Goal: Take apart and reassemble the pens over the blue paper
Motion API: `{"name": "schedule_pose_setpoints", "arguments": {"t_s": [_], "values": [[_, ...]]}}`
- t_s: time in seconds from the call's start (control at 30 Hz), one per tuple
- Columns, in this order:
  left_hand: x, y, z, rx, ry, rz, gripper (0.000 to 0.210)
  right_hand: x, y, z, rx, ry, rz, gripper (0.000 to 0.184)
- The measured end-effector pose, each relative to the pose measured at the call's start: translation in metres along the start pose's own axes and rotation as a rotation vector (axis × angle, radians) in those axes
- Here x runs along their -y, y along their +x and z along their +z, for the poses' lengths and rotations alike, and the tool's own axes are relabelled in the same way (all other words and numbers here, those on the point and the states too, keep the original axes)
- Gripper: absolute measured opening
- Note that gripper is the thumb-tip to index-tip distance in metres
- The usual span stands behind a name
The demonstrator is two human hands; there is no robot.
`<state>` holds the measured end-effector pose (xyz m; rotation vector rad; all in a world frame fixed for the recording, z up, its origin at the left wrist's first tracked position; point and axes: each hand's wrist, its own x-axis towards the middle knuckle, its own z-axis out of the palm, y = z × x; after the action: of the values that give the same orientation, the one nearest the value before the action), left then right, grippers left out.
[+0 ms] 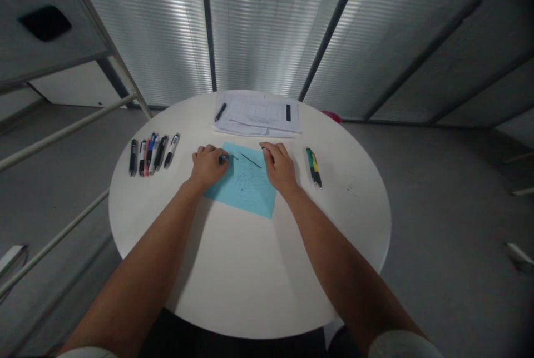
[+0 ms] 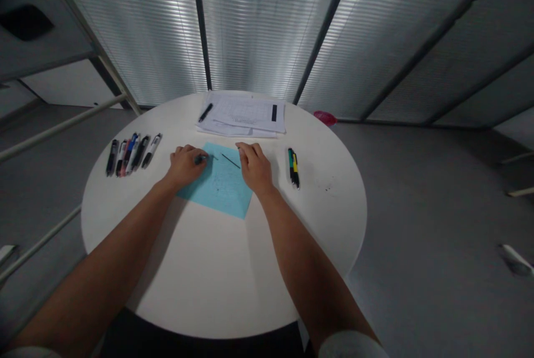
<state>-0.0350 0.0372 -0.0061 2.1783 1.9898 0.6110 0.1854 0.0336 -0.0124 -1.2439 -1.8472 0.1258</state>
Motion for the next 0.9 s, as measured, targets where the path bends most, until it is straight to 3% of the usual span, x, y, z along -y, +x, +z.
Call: {"name": "schedule_pose_setpoints", "arguments": {"t_s": [0.5, 0.9], "values": [[0.009, 0.005, 0.004, -0.011, -0.077, 0.011, 0.029, 0.001, -0.001, -0.002, 0.106, -0.029, -0.008, 0.035], [0.010, 0.006, 0.003, -0.019, -0.095, 0.001, 0.030, 0.001, -0.001, 0.000, 0.265, -0.147, -0.012, 0.035]]}}
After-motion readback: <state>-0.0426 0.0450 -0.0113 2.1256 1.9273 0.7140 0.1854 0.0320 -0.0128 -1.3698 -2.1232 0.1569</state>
